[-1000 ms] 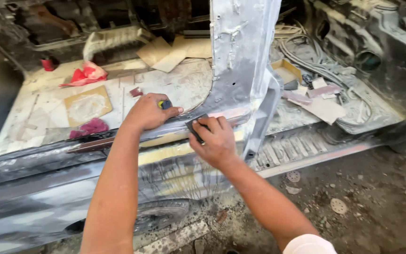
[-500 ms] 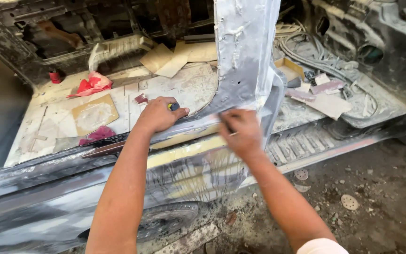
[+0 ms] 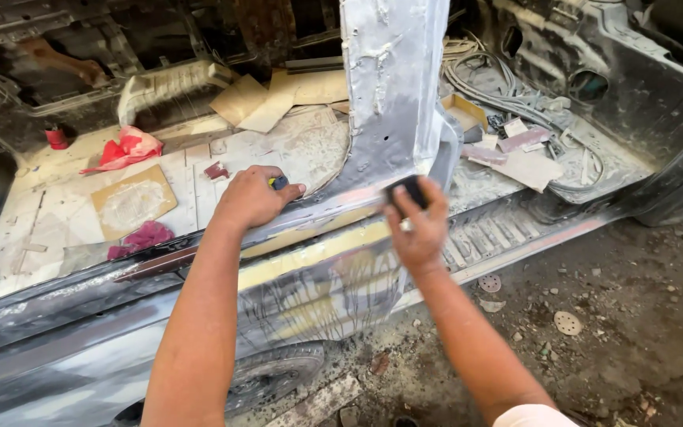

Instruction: The person sands the exterior door frame and lower body panel of a car using a sanding block. They move the block back and forth along the seams and edges of the vehicle's bodywork.

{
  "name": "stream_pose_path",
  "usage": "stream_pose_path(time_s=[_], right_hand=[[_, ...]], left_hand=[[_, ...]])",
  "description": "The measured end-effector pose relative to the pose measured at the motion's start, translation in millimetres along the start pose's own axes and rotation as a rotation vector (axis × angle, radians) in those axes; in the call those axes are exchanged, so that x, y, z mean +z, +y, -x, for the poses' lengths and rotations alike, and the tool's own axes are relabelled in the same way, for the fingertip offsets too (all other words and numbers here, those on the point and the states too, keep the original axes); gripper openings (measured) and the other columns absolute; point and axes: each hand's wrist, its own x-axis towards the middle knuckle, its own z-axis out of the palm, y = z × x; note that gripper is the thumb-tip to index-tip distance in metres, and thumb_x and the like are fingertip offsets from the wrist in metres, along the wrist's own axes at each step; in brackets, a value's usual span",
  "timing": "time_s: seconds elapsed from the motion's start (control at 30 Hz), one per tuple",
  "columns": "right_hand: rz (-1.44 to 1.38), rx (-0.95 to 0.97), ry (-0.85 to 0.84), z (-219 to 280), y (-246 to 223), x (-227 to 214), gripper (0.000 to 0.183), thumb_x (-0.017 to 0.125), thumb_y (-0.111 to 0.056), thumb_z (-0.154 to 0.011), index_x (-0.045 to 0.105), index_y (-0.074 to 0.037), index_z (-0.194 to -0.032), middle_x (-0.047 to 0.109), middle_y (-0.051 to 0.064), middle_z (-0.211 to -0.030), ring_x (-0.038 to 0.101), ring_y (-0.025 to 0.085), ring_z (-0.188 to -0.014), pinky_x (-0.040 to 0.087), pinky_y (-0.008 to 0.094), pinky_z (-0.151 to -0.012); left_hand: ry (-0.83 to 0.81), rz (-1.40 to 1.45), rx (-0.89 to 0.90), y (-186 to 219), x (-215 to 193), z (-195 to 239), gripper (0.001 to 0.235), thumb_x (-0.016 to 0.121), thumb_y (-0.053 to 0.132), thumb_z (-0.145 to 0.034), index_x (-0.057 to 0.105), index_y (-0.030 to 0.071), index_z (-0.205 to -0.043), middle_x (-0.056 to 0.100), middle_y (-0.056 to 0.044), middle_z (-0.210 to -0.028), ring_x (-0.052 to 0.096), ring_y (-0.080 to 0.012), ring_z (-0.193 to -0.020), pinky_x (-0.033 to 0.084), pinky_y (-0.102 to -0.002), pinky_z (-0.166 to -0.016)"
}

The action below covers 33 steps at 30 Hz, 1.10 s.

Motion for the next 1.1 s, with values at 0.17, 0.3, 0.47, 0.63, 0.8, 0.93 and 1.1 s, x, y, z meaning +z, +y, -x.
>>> stream_pose_path(time_s=[0.17,0.3,0.47,0.63,0.8,0.93,1.1], right_hand=[[-0.114,-0.117,-0.077,50,-32,34,0.04,0.083,-0.013,-0.087,0.075,-0.016,-0.125,0.055,0.017,-0.14,0.06,0.034,-0.125,0.054,0.041,-0.104],[-0.029,-0.172,-0.054,30,13,21,0.033,0.079,-0.007,-0.098,0.074,-0.012,-0.13,0.05,0.018,-0.143,0.058,0.037,-0.131,0.054,0.041,-0.112],[-0.048,-0.15,-0.029,21,-18,29,0.032,0.076,-0.006,-0.095,0.072,-0.009,-0.126,0.055,0.022,-0.141,0.056,0.039,-0.133,0.048,0.047,-0.115],[-0.1,-0.354,-0.128,26,-19,34,0.029,0.077,-0.009,-0.089,0.076,-0.015,-0.118,0.066,0.012,-0.132,0.059,0.034,-0.127,0.049,0.047,-0.109],[-0.047,-0.429,-0.124,12,23,17,0.026,0.073,-0.003,-0.094,0.07,-0.014,-0.118,0.063,0.014,-0.132,0.061,0.035,-0.124,0.052,0.045,-0.11],[-0.277,-0.398,-0.579,4,-14,46,0.028,0.075,-0.011,-0.1,0.067,-0.01,-0.126,0.064,0.01,-0.122,0.063,0.024,-0.111,0.053,0.038,-0.099],[-0.21,-0.858,-0.432,-8,-14,46,0.036,0.07,-0.011,-0.093,0.066,-0.01,-0.129,0.062,0.011,-0.138,0.061,0.027,-0.124,0.057,0.043,-0.102]], left_hand=[[0.011,0.0,0.01,0,-3,6,0.061,0.074,0.056,-0.081,0.076,0.007,-0.116,0.074,-0.023,-0.105,0.07,-0.0385,-0.105,0.052,-0.045,-0.095],[-0.009,0.001,0.024,-2,-1,6,0.062,0.074,0.057,-0.08,0.076,0.006,-0.115,0.075,-0.023,-0.104,0.07,-0.0385,-0.104,0.053,-0.045,-0.095],[0.022,-0.004,0.019,2,-4,5,0.061,0.075,0.057,-0.08,0.077,0.007,-0.114,0.074,-0.023,-0.106,0.07,-0.0387,-0.104,0.053,-0.045,-0.094],[0.051,-0.019,-0.001,1,-3,12,0.06,0.073,0.057,-0.081,0.075,0.009,-0.117,0.074,-0.023,-0.107,0.068,-0.0392,-0.106,0.052,-0.046,-0.094],[0.075,-0.041,0.025,-2,4,3,0.059,0.074,0.058,-0.08,0.076,0.01,-0.114,0.07,-0.018,-0.116,0.063,-0.038,-0.112,0.049,-0.047,-0.095],[0.06,-0.033,0.006,3,0,6,0.06,0.074,0.058,-0.081,0.076,0.01,-0.117,0.071,-0.018,-0.117,0.064,-0.0378,-0.113,0.05,-0.046,-0.097],[0.201,-0.013,0.062,-18,2,12,0.053,0.074,0.053,-0.084,0.075,0.01,-0.114,0.072,-0.02,-0.112,0.067,-0.0396,-0.105,0.051,-0.047,-0.093]])
